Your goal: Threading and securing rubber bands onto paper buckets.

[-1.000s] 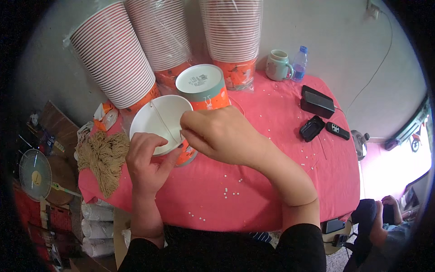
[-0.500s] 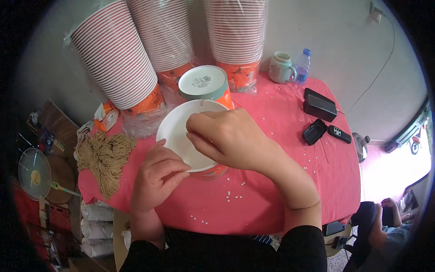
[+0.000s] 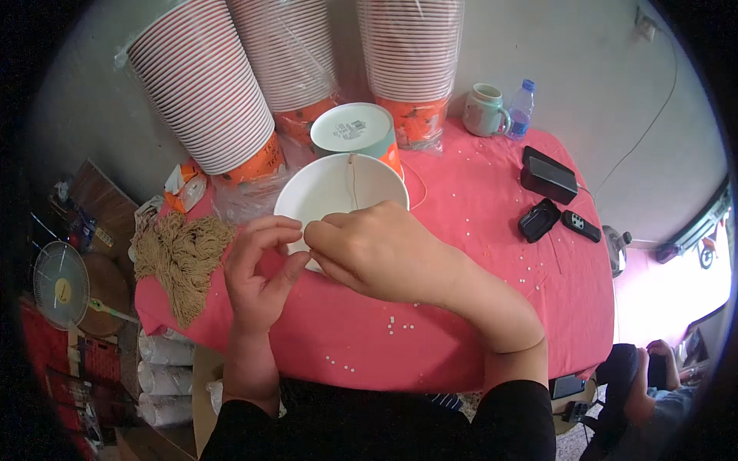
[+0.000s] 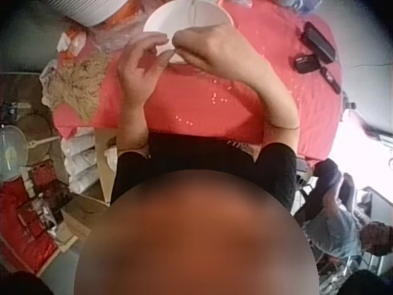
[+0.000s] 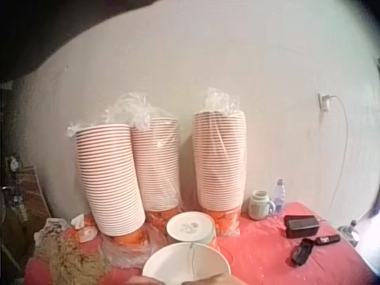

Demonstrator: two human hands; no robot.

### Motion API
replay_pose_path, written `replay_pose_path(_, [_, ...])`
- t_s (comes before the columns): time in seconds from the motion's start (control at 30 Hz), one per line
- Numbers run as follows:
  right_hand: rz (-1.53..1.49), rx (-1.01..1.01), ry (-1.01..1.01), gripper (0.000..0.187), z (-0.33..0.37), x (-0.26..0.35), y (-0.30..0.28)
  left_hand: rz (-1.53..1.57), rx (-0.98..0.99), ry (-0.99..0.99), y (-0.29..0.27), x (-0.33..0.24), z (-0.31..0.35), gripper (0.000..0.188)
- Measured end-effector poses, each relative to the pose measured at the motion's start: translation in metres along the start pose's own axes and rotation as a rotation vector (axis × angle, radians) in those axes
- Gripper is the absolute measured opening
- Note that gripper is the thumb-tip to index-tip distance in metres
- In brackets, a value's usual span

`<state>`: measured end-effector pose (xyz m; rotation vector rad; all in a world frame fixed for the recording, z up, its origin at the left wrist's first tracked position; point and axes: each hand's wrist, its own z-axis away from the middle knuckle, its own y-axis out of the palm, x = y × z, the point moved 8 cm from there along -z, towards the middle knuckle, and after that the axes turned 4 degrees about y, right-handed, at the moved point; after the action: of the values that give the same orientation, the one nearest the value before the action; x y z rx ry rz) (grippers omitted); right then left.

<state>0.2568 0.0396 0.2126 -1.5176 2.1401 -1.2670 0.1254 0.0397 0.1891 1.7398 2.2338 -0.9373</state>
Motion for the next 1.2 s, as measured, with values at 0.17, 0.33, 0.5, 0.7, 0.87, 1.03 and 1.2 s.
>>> replay_pose_path(0.17, [-0.04,0.046,0.047,0.012,0.001,-0.001,0.003,0.135,0.003,-0.019,0.002,0.006,0.006,0.027])
replay_pose_path(0.33, [-0.062,0.053,0.035,0.011,-0.001,-0.001,0.006,0.159,0.018,-0.066,0.003,0.009,0.008,0.026])
replay_pose_path(0.5, [-0.037,-0.03,0.001,0.014,-0.003,-0.003,0.008,-0.252,-0.036,0.116,0.001,-0.008,0.004,0.024])
replay_pose_path(0.7, [-0.075,-0.093,0.049,0.013,-0.004,-0.007,0.006,-0.254,-0.056,0.194,0.0,-0.009,0.005,0.021])
replay_pose_path(0.87, [-0.356,-0.067,0.271,0.019,-0.002,-0.027,0.001,-0.032,-0.153,0.043,-0.01,0.007,0.006,0.016])
replay_pose_path(1.03, [-1.178,0.088,0.554,0.036,0.001,-0.019,0.029,0.28,-0.245,0.011,-0.004,0.019,0.013,0.014])
replay_pose_path(1.2, [-1.043,0.194,0.483,0.016,0.006,-0.025,0.029,0.352,-0.171,0.019,0.002,0.015,0.013,0.012])
